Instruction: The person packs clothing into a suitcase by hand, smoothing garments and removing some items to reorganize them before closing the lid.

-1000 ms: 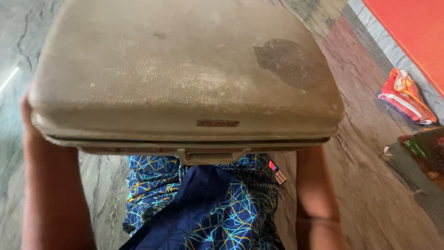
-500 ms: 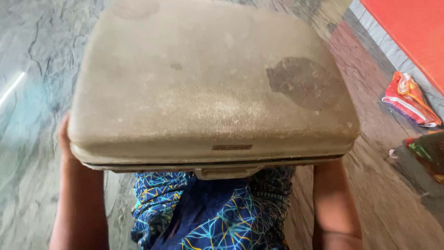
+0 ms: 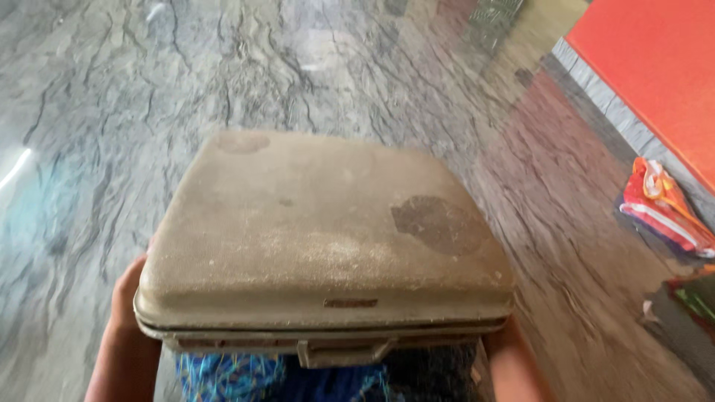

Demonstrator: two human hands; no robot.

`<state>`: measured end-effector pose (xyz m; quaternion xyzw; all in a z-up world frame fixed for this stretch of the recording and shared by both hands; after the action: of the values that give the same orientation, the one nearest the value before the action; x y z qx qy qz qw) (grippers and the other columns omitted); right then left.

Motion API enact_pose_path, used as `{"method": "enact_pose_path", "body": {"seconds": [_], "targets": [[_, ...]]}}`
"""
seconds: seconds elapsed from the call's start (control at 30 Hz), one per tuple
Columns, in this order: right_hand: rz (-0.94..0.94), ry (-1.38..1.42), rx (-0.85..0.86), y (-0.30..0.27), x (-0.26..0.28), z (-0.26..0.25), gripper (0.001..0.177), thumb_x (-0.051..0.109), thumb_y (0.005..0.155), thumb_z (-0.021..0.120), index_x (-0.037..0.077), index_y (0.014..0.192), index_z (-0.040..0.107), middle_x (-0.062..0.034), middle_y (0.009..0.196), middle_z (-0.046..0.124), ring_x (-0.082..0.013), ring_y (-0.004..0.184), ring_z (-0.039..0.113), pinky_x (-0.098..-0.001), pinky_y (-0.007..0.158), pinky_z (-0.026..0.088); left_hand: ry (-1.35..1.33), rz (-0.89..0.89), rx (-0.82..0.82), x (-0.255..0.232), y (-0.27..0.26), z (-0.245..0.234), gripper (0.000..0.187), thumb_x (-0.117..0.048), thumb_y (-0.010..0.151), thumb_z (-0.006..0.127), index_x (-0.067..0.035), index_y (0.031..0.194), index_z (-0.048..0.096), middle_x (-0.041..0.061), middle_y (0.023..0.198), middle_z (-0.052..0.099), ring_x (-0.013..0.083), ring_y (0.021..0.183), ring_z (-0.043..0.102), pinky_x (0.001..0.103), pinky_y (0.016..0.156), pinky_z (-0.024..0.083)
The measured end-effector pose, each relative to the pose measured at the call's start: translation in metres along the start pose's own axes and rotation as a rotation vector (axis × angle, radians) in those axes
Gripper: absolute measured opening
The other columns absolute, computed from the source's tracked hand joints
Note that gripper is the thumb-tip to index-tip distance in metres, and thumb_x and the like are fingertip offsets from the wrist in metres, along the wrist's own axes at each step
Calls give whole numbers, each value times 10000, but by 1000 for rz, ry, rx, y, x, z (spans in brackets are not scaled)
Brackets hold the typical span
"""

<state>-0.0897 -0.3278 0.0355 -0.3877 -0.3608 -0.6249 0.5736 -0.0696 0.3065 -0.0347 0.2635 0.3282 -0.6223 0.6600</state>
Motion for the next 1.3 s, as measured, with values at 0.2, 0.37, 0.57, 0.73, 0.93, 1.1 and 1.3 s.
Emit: {"method": "enact_pose_path", "body": {"seconds": [0.2,0.37,0.57,0.73,0.93,1.1,1.3], "targets": [[70,-54,1,64,-19,-22,362,220,1002,550,-20,1270,591,-186,1169,688,-293,981,667,-472,848,534,-32,-133,-120,41,78,-16,414,-313,1052,499,-14,1290,660,124,1133,727,258,980,696,400,832,550],[107,-69,34,141,-45,-24,348,207,998,556,-31,1245,615,-189,1145,699,-296,952,677,-474,829,545,-125,-158,-52,74,162,0,371,-286,1067,528,-20,1285,666,106,1144,716,240,997,696,384,860,546],[176,-96,43,189,-77,-40,332,192,994,562,-43,1214,644,-194,1115,712,-298,917,690,-477,806,558,24,-127,71,101,240,22,456,-190,969,532,-4,1372,635,104,1207,705,214,1033,667,344,904,528],[230,-104,30,212,-102,-58,322,180,990,568,-54,1188,668,-198,1091,723,-300,889,700,-480,787,568,54,-206,76,115,258,42,525,-170,942,464,4,1424,581,122,1244,692,225,1055,670,346,919,529],[279,-114,-10,244,-150,-94,313,164,986,574,-66,1157,697,-202,1061,735,-303,854,713,-483,764,581,74,-255,117,121,265,60,652,-141,880,453,-16,1519,500,143,1388,627,234,1176,618,343,984,503],[274,-259,-38,270,-177,-121,308,152,982,580,-77,1132,721,-206,1037,746,-305,825,723,-485,745,592,113,-304,206,126,265,74,799,-140,781,445,-93,1577,398,133,1479,560,246,1240,613,366,999,513],[491,91,-52,261,-190,-81,482,372,1009,500,-11,1231,693,-184,1112,753,-287,955,721,-416,852,599,276,-353,84,139,264,64,717,-224,877,467,-192,1589,391,86,1480,555,231,1233,599,392,968,517]]}}
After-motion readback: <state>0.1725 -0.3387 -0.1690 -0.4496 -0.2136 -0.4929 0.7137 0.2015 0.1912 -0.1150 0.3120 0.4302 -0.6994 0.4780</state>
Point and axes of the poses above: each hand's wrist, its own y-axis towards the middle knuckle, its own z-axis out of the palm, x = y × z, the point moved 9 cm from there along y, towards the middle knuckle
